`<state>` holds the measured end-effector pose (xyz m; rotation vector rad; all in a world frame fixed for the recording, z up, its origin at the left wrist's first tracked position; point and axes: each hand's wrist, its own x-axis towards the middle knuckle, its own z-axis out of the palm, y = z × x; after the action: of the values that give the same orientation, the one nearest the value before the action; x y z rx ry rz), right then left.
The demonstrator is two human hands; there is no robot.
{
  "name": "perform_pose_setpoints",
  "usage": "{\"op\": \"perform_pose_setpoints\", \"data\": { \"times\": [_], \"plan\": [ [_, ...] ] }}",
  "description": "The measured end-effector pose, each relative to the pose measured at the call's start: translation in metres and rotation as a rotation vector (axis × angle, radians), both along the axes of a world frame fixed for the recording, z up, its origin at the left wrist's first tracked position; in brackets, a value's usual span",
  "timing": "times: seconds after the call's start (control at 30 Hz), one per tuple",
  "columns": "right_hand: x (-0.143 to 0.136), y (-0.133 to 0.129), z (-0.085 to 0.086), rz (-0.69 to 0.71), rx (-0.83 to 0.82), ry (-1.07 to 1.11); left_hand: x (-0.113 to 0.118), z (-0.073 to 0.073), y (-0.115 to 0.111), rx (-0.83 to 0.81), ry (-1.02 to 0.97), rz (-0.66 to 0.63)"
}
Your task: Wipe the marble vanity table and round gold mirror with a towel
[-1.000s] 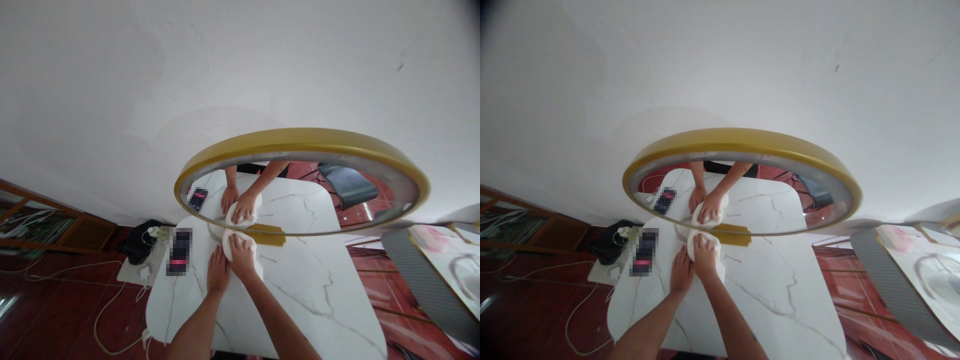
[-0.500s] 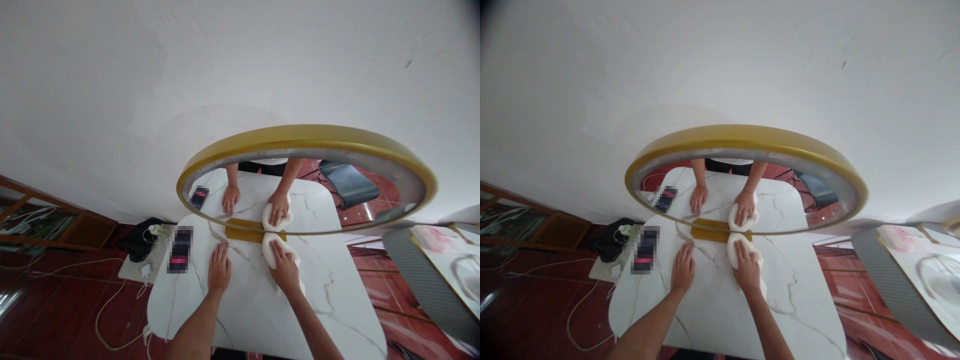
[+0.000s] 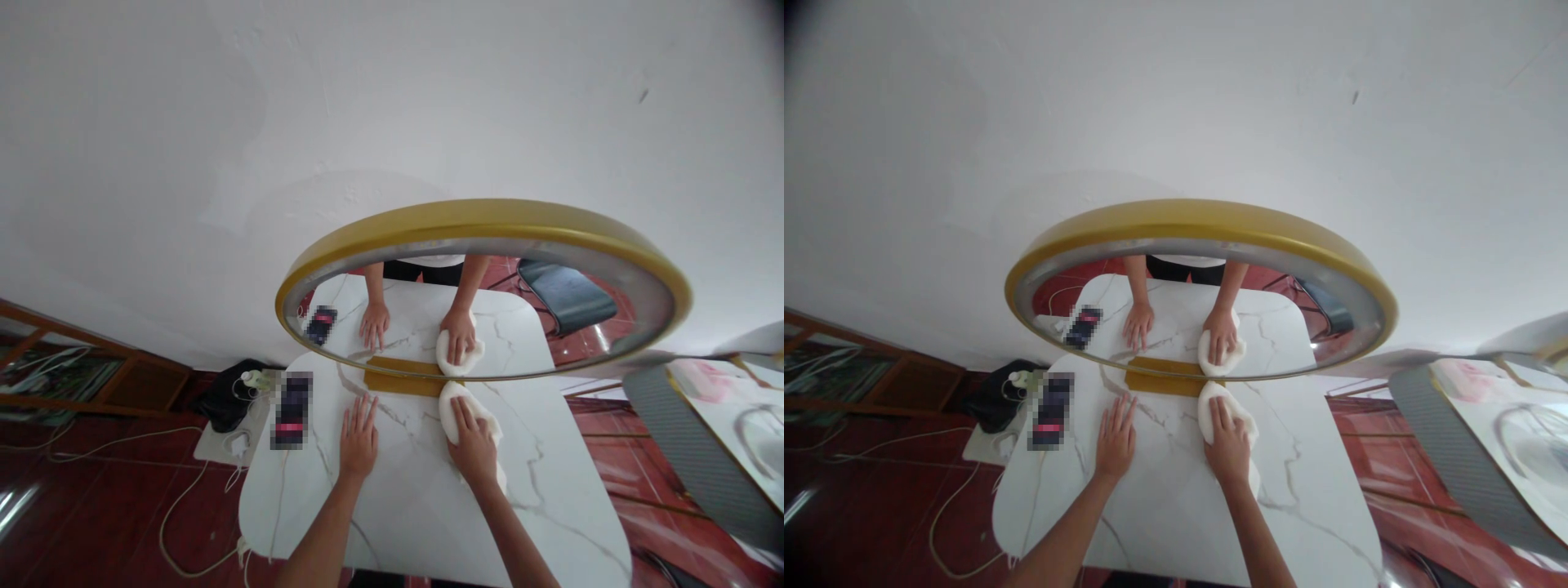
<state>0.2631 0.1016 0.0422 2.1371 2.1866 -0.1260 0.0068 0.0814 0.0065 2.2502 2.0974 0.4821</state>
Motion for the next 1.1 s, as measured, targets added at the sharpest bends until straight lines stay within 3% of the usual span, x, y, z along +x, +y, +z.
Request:
{"op": "perform_pose_setpoints", "data": {
  "times": [0.1, 0.23, 0.43, 0.53, 0.77, 0.87, 0.97, 1.1],
  "plan": [
    [0.000, 0.000, 0.000, 0.003, -0.016, -0.006, 0.000, 0.000, 0.009, 0.010, -0.006, -0.045],
    [0.000, 0.000, 0.001, -0.003, -0.023, -0.002, -0.001, -0.004, 0.021, 0.037, -0.059, 0.002],
    [-0.007, 0.000, 0.001, -0.011, -0.047, 0.013, -0.001, -0.008, 0.025, 0.007, -0.089, -0.007],
    [-0.026, 0.002, 0.002, 0.053, -0.067, 0.039, -0.002, -0.008, 0.025, -0.008, -0.085, -0.009],
    [-0.099, 0.013, 0.006, 0.221, -0.117, 0.144, -0.005, -0.011, 0.025, -0.008, -0.095, -0.032],
    [-0.114, 0.014, 0.009, 0.262, -0.124, 0.159, -0.006, -0.011, 0.025, -0.010, -0.090, -0.044],
    [-0.106, 0.013, 0.011, 0.226, -0.090, 0.156, -0.006, -0.009, 0.025, -0.014, -0.097, -0.042],
    [-0.067, 0.008, 0.013, 0.053, 0.006, 0.135, -0.005, -0.007, 0.026, -0.005, -0.117, -0.013]
  ]
}}
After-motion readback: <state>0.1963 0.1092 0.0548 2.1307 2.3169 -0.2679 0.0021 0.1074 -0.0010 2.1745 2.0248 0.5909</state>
